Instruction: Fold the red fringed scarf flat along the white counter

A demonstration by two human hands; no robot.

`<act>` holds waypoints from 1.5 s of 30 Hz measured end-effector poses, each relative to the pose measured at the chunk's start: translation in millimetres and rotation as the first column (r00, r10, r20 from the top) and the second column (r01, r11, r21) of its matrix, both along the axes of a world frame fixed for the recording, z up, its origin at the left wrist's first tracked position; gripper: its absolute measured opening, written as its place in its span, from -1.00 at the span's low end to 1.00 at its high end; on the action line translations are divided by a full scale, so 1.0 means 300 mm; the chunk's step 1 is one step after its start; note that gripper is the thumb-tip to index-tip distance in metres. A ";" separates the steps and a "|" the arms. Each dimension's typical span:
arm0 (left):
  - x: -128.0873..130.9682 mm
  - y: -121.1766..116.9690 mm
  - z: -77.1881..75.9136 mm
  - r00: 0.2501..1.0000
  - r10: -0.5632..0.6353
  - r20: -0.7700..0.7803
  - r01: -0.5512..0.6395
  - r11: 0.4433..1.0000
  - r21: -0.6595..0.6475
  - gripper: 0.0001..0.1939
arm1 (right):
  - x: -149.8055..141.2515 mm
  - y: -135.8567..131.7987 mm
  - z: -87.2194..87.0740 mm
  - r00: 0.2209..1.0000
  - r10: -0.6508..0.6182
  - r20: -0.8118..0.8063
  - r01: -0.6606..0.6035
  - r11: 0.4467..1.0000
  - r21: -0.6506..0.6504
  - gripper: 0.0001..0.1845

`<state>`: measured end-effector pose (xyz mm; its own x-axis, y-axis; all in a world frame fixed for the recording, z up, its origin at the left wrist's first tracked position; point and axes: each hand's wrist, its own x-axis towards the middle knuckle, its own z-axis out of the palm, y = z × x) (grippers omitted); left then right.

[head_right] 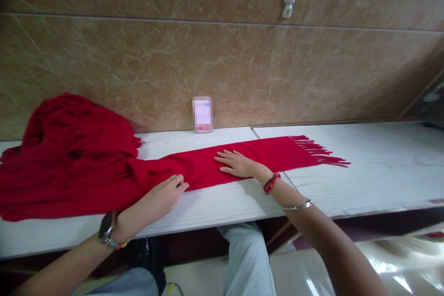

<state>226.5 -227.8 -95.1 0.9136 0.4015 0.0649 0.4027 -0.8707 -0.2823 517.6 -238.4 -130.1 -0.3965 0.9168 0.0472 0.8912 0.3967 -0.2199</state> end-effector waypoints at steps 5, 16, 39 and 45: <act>0.008 0.039 -0.025 0.996 0.016 0.083 -0.013 0.999 -0.040 -0.63 | -0.055 -0.027 0.051 0.989 0.107 -0.101 -0.089 0.982 0.165 -0.41; 0.014 0.095 -0.021 0.895 0.193 0.402 -0.062 0.946 -0.317 -0.79 | -0.334 -0.001 0.074 0.981 0.191 0.034 -0.192 0.930 0.314 -0.76; -0.045 0.065 -0.011 0.990 0.135 0.029 -0.128 0.978 -0.166 -0.67 | -0.254 -0.033 0.075 0.824 0.516 -0.235 -0.494 0.857 0.148 -0.68; -0.042 0.048 -0.005 0.989 0.146 0.007 -0.145 0.988 -0.055 -0.71 | -0.237 -0.007 0.051 0.791 0.464 -0.399 -0.462 0.880 0.109 -0.68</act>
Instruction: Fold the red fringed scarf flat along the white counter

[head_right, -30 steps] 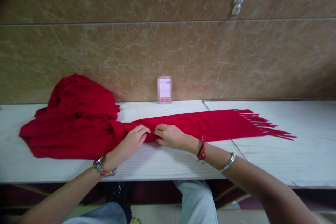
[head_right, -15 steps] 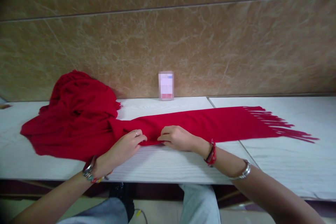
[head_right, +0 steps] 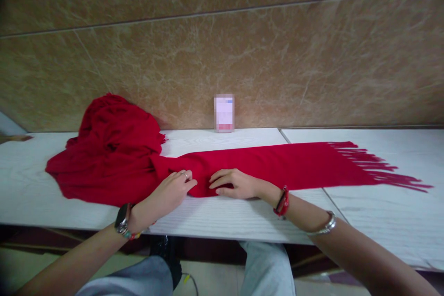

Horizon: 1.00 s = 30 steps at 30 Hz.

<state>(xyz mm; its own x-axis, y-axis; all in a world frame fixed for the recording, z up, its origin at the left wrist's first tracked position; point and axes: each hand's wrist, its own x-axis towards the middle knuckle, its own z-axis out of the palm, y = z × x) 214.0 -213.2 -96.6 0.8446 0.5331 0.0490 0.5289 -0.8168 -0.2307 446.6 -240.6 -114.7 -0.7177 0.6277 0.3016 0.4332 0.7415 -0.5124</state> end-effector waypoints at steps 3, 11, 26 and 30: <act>-0.016 -0.002 -0.022 0.999 -0.037 0.014 0.037 0.999 -0.013 -0.60 | 0.016 0.022 -0.008 0.976 -0.175 -0.130 0.182 0.983 0.041 -0.68; -0.027 0.018 -0.026 0.999 -0.040 0.009 0.041 0.995 -0.089 -0.48 | 0.068 0.076 -0.068 0.864 -0.441 0.242 0.406 0.896 0.182 -0.46; 0.024 0.040 -0.026 0.984 -0.170 0.058 0.179 0.944 -0.278 -0.49 | 0.015 0.228 0.013 0.826 -0.542 0.154 0.504 0.833 0.229 -0.65; 0.001 0.030 -0.049 0.992 -0.119 0.049 0.128 0.943 -0.307 -0.50 | -0.077 0.362 0.075 0.765 -0.527 0.371 0.504 0.848 0.165 -0.69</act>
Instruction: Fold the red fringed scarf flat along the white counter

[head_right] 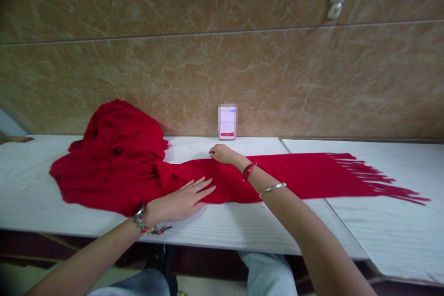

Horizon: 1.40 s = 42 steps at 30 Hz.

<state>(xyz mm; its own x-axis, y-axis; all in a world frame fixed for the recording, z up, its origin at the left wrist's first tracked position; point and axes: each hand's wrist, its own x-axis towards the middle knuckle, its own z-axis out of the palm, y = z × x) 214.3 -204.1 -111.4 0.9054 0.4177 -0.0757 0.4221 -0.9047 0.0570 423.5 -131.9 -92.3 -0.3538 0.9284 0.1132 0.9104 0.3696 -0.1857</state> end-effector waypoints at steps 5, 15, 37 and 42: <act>-0.006 -0.004 -0.004 1.000 0.014 -0.003 -0.014 1.000 0.006 -0.51 | -0.046 0.076 0.009 0.998 0.050 0.042 -0.044 0.990 -0.133 -0.80; 0.000 -0.033 0.017 0.990 0.141 -0.033 -0.143 0.986 -0.087 -0.50 | 0.010 0.081 0.004 0.995 0.085 -0.046 -0.090 0.987 -0.134 -0.71; 0.079 -0.010 0.096 0.964 0.256 -0.069 -0.255 0.967 0.023 -0.54 | 0.028 0.031 -0.095 0.991 0.062 -0.118 -0.026 0.959 0.282 -0.72; 0.163 0.051 0.018 0.975 0.213 0.067 -0.216 0.976 0.032 -0.45 | 0.151 -0.099 -0.083 0.990 0.073 -0.123 -0.033 0.952 0.305 -0.57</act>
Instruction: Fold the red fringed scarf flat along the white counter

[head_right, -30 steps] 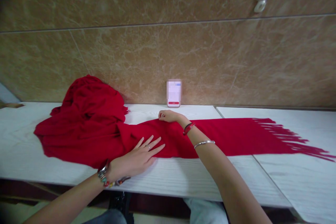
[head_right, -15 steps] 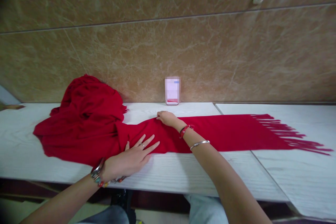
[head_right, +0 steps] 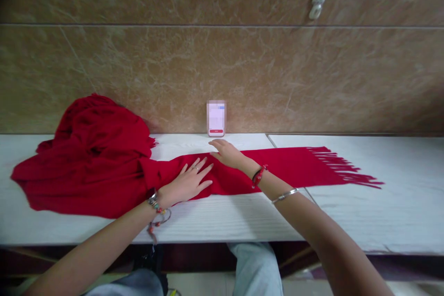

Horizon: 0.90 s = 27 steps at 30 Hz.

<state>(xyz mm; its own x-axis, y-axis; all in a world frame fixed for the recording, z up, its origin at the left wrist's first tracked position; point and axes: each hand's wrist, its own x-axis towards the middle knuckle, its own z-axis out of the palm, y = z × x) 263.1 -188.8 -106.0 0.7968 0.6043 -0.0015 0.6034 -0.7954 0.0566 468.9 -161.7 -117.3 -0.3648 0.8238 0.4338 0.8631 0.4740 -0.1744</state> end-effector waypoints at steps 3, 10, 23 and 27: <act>-0.002 0.035 -0.032 0.998 -0.009 -0.060 0.000 0.991 -0.137 -0.38 | 0.085 -0.109 -0.029 0.992 0.019 0.123 -0.001 0.989 -0.151 -0.46; -0.020 0.058 0.009 0.980 0.020 -0.199 -0.066 0.971 -0.230 -0.36 | 0.177 -0.199 -0.058 0.975 -0.044 0.219 0.107 0.952 -0.286 -0.49; 0.147 0.037 -0.011 0.984 -0.142 -0.110 0.118 0.973 -0.199 -0.31 | 0.205 -0.220 -0.031 0.999 0.026 -0.021 -0.028 0.987 -0.156 -0.56; 0.122 0.005 0.010 0.968 -0.246 -0.040 0.246 0.969 0.001 -0.37 | 0.202 -0.263 0.008 0.989 0.122 -0.083 -0.131 0.984 -0.117 -0.65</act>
